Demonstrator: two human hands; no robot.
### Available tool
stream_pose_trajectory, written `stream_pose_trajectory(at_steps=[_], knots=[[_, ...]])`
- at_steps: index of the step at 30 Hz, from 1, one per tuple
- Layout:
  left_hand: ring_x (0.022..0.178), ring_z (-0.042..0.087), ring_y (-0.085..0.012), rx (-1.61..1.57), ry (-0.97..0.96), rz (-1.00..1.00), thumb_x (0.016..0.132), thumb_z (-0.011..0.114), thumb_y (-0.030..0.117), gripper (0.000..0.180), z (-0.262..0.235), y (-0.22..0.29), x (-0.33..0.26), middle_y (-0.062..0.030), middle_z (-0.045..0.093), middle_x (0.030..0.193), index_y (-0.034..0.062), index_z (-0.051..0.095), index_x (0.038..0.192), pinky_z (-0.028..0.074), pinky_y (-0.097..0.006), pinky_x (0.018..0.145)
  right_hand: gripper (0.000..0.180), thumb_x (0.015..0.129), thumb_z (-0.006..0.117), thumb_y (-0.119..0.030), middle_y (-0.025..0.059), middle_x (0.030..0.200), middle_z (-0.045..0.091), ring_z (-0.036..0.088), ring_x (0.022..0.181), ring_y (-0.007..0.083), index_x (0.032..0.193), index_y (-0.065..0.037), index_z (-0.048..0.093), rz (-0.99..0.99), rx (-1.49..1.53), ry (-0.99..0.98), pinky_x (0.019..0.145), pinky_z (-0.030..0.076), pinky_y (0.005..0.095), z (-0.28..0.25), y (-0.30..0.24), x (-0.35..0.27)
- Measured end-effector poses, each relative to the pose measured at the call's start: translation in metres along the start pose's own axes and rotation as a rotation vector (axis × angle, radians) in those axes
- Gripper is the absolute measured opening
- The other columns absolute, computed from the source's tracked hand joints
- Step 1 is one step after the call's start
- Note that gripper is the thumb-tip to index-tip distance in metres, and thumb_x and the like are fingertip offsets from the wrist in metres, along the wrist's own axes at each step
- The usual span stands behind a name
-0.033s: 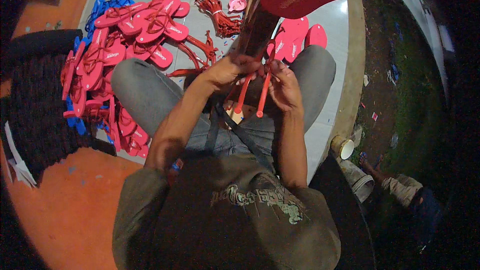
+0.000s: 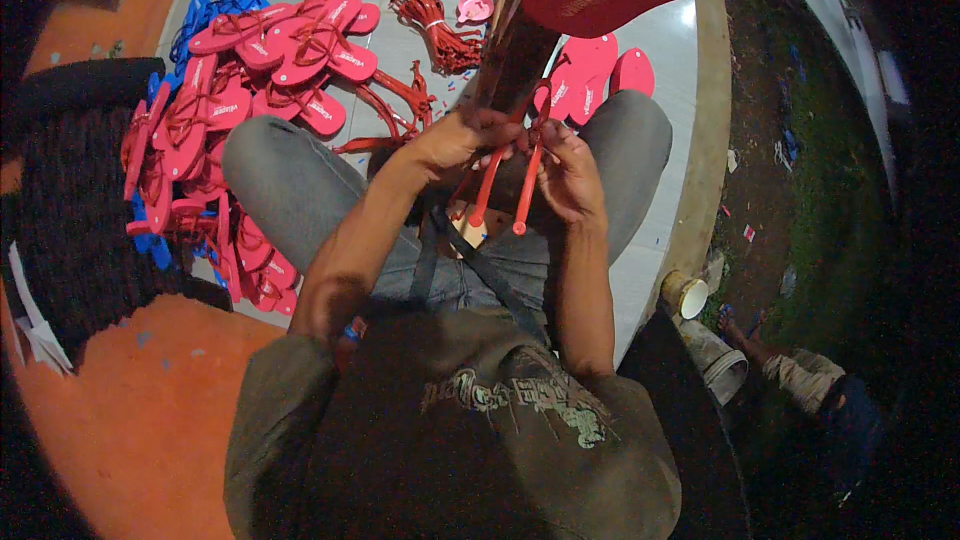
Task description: The person pulls sandal straps through holes in soles using a metal hook tool while sitting on the floor near piles of unfinished components.
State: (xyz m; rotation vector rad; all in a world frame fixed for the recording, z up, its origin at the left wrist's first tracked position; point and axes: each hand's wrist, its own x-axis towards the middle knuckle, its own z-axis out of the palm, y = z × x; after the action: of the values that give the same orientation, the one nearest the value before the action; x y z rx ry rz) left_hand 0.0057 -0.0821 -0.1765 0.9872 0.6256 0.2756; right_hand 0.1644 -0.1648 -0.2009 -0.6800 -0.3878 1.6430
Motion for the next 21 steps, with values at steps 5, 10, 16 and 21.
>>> stream_pose_trajectory(at_steps=[5,10,16,21], knots=[[0.044,0.043,-0.0045,-0.033,-0.005,-0.011,0.081,0.055,0.037,0.032,-0.001,0.001,0.001,0.0015,0.053,0.06,0.0048,0.058,0.079,0.03,-0.019,0.039,0.022,0.085,0.049,-0.015,0.0105,0.094,0.057,0.057,0.083,0.0185,0.1,0.001,0.048,-0.005,0.021,0.033,0.073,0.047,0.0293,0.005,-0.002,0.0],[0.052,0.051,-0.0128,0.65,-0.007,-0.171,0.082,0.05,0.042,0.042,0.009,0.006,-0.006,-0.0053,0.056,0.067,0.0032,0.058,0.095,0.041,-0.029,0.048,0.024,0.083,0.05,-0.012,0.0094,0.094,0.058,0.055,0.084,0.0165,0.103,0.002,0.051,-0.046,-0.665,0.23,0.076,0.044,0.0281,0.01,0.0,-0.002],[0.071,0.057,-0.0319,1.072,-0.045,0.124,0.084,0.044,0.036,0.039,0.016,-0.01,-0.002,-0.0196,0.057,0.075,0.0,0.055,0.09,0.043,-0.04,0.066,0.025,0.084,0.05,-0.015,0.0109,0.098,0.058,0.056,0.086,0.0178,0.101,0.003,0.054,-0.138,-0.554,0.338,0.072,0.043,0.0247,0.025,-0.025,-0.002],[0.083,0.056,-0.0253,0.883,-0.088,0.108,0.083,0.049,0.035,0.039,0.027,-0.004,-0.002,-0.0156,0.057,0.089,0.0016,0.051,0.102,0.042,-0.035,0.076,0.025,0.088,0.047,-0.019,0.0037,0.074,0.059,0.051,0.065,0.007,0.097,0.003,0.056,-0.416,-0.645,0.45,0.056,0.04,0.0197,0.054,-0.041,0.001]])
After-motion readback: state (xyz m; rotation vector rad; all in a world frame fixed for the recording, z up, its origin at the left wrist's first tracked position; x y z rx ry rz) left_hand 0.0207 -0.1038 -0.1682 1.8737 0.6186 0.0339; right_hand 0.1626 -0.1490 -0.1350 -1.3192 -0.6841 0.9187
